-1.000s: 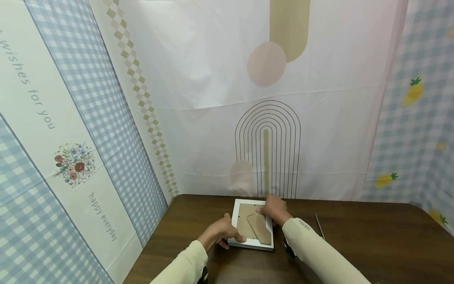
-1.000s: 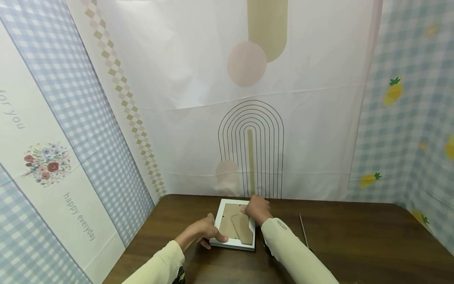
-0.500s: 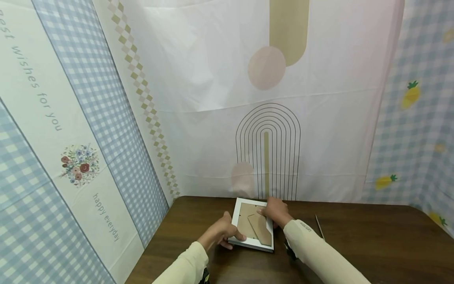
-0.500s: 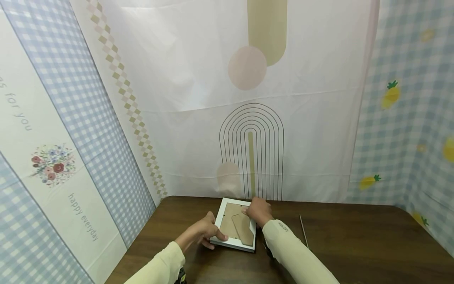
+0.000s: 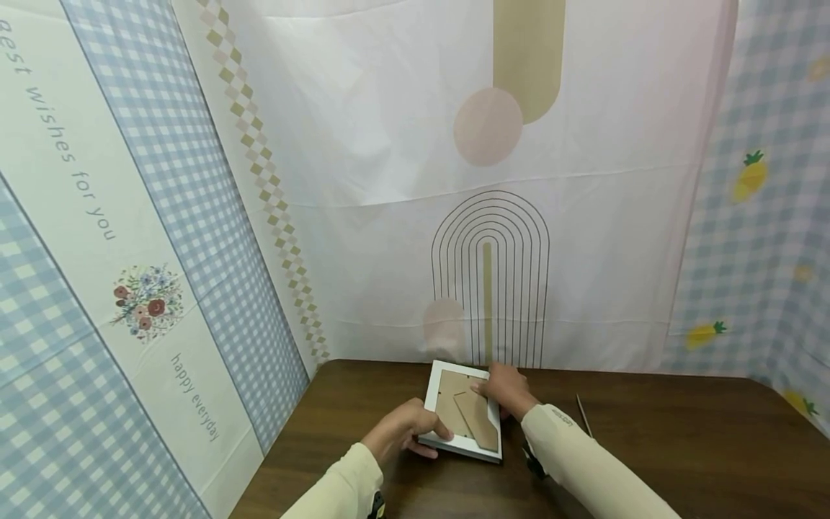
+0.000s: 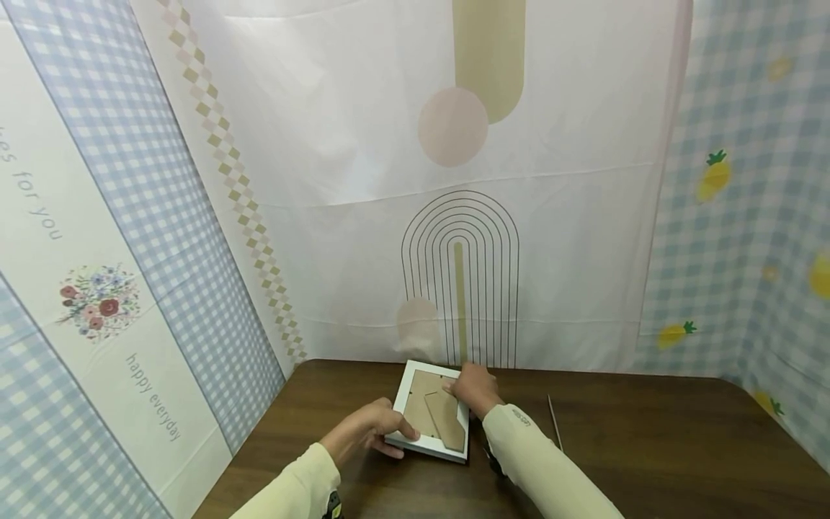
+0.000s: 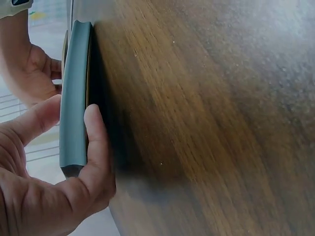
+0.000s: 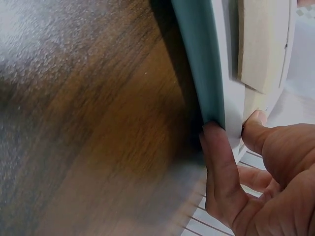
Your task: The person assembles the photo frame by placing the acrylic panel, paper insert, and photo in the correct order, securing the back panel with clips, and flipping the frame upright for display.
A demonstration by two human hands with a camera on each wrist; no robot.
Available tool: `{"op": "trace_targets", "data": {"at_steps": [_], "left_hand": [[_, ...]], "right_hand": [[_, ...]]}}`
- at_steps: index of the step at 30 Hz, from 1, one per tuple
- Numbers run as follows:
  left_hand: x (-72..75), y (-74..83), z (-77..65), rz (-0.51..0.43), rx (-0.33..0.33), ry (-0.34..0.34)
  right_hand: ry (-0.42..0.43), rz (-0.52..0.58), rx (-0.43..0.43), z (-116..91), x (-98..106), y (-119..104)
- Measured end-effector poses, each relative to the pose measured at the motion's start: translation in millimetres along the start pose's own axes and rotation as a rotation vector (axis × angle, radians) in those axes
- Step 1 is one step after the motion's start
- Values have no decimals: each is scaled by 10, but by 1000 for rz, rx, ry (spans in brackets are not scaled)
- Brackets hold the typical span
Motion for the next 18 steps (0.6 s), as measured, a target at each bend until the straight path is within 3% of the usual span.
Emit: {"op": "trace_targets", "data": {"at_steps": [3, 4, 7, 18], "left_hand": [[-8, -6, 2, -12, -9, -8], [-12, -12, 4, -14, -13, -8], [-14, -26, 8, -27, -15, -3], [-39, -57, 28, -66, -40, 30]], "right_hand": [[6, 26, -11, 20, -27, 19], [0, 33, -34, -103, 71, -102], [11, 21, -32, -132, 85, -133], [-29, 45, -31, -60, 49, -75]]}}
Point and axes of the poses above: each hand's wrist, its own z-axis towards the middle knuckle, its own x-axis out of the back of the hand, y = z × x, the point moved 4 cm from there along z, towards the middle knuckle, and after that the axes turned 3 degrees about -z, right-handed, at the moved point
